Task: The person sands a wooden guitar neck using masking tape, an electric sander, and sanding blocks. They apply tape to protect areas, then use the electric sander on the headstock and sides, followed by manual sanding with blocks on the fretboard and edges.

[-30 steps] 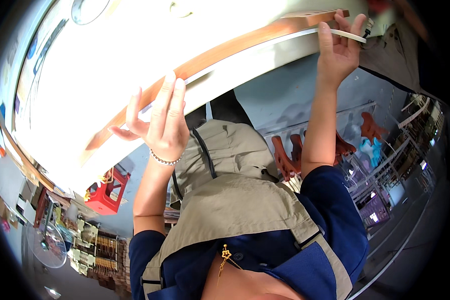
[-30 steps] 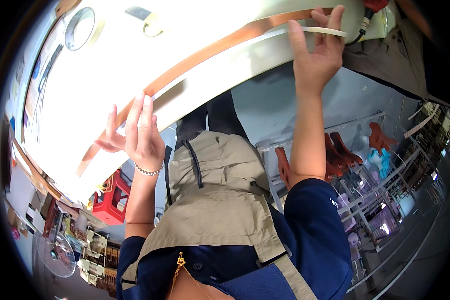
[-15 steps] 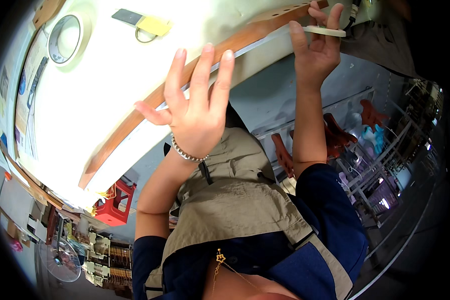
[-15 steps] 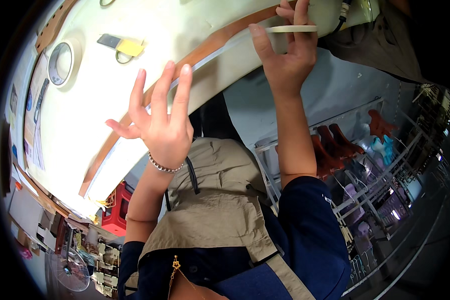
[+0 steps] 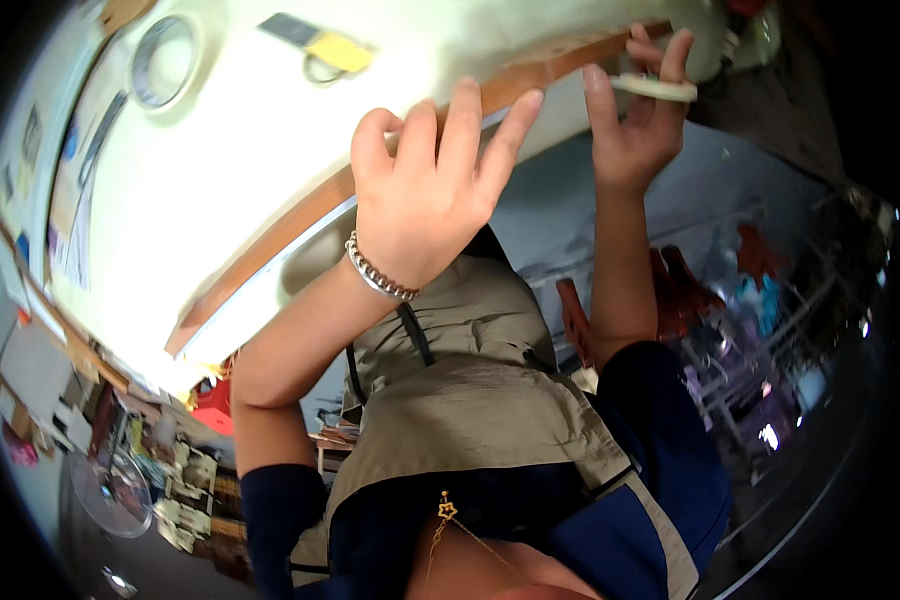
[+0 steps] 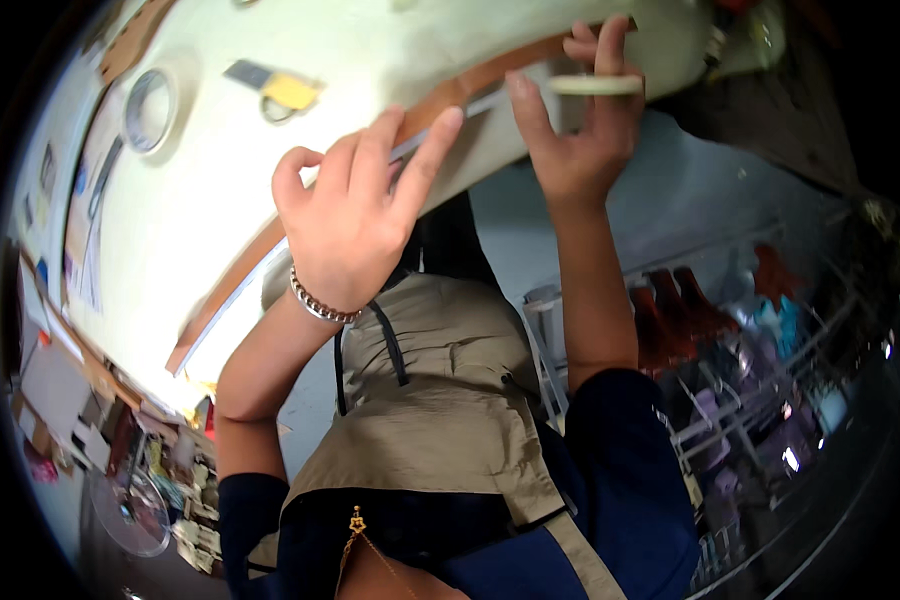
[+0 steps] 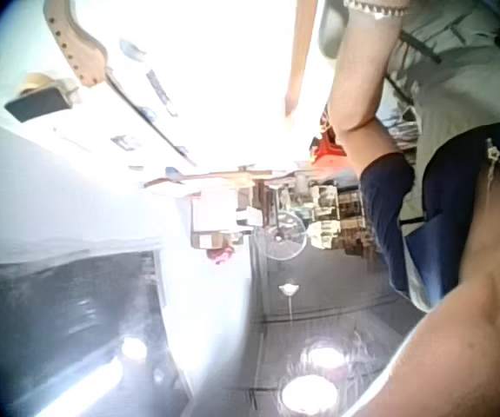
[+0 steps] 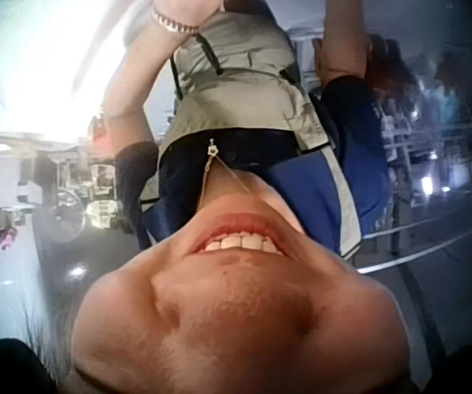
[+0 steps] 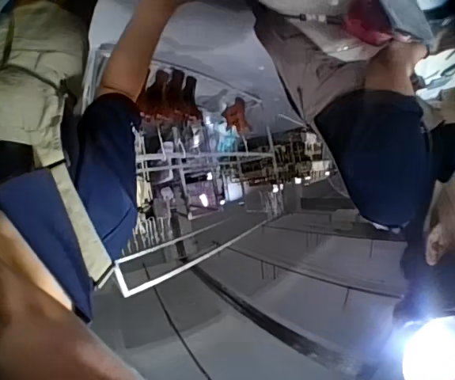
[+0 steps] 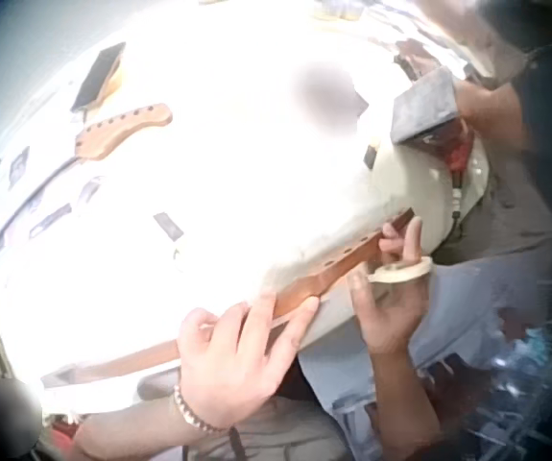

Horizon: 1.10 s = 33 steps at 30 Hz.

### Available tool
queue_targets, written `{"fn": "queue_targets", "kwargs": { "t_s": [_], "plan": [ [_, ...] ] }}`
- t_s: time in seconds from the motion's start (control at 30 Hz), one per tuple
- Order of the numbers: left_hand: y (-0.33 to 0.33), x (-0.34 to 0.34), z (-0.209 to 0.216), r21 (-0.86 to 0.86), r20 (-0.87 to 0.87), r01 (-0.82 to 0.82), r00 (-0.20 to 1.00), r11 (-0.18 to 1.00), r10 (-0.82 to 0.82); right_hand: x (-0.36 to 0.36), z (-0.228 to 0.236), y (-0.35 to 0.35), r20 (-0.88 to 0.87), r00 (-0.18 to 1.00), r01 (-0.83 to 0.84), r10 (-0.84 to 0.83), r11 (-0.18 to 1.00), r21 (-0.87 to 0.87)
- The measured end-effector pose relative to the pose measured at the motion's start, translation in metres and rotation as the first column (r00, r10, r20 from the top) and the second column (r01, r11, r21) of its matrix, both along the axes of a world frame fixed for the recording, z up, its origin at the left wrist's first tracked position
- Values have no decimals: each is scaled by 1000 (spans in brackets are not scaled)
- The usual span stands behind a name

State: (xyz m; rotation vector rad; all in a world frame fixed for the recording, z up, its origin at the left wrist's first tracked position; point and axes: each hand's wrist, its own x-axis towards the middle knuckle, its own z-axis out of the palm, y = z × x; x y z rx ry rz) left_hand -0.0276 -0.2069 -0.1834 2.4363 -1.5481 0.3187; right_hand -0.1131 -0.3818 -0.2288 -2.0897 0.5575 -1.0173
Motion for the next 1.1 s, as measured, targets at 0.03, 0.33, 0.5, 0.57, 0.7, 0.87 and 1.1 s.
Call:
{"fn": "queue_targets", "kwargs": {
  "t_s": [0.03, 0.33, 0.5, 0.57, 0.7, 0.87, 1.1],
  "plan": [
    [12, 1, 3, 46, 16, -8, 1000, 999, 7, 0, -1, 8, -17, 999, -28, 27, 999, -37],
    [67, 77, 44, 64, -512, -502, 725, 863, 460, 21, 18, 88, -63, 998, 0, -1, 1000, -3],
    [28, 116, 17, 419, -156, -530, 757, 737, 634, 25, 27, 93, -78, 995, -55, 59, 997, 55],
    [17, 124, 15, 557, -237, -466, 704, 687, 669, 25, 28, 95, -97, 994, -53, 59, 996, 67],
    [17, 140, 12, 536, -215, -496, 703, 683, 678, 27, 27, 97, -129, 989, -65, 76, 994, 91],
    [52, 151, 23, 155, -687, -504, 563, 849, 460, 32, 22, 95, -123, 988, -77, 90, 991, 107],
    [91, 34, 64, -60, -995, -731, -15, 680, -104, 36, 14, 98, -72, 996, -51, 55, 996, 67]
  ]
}}
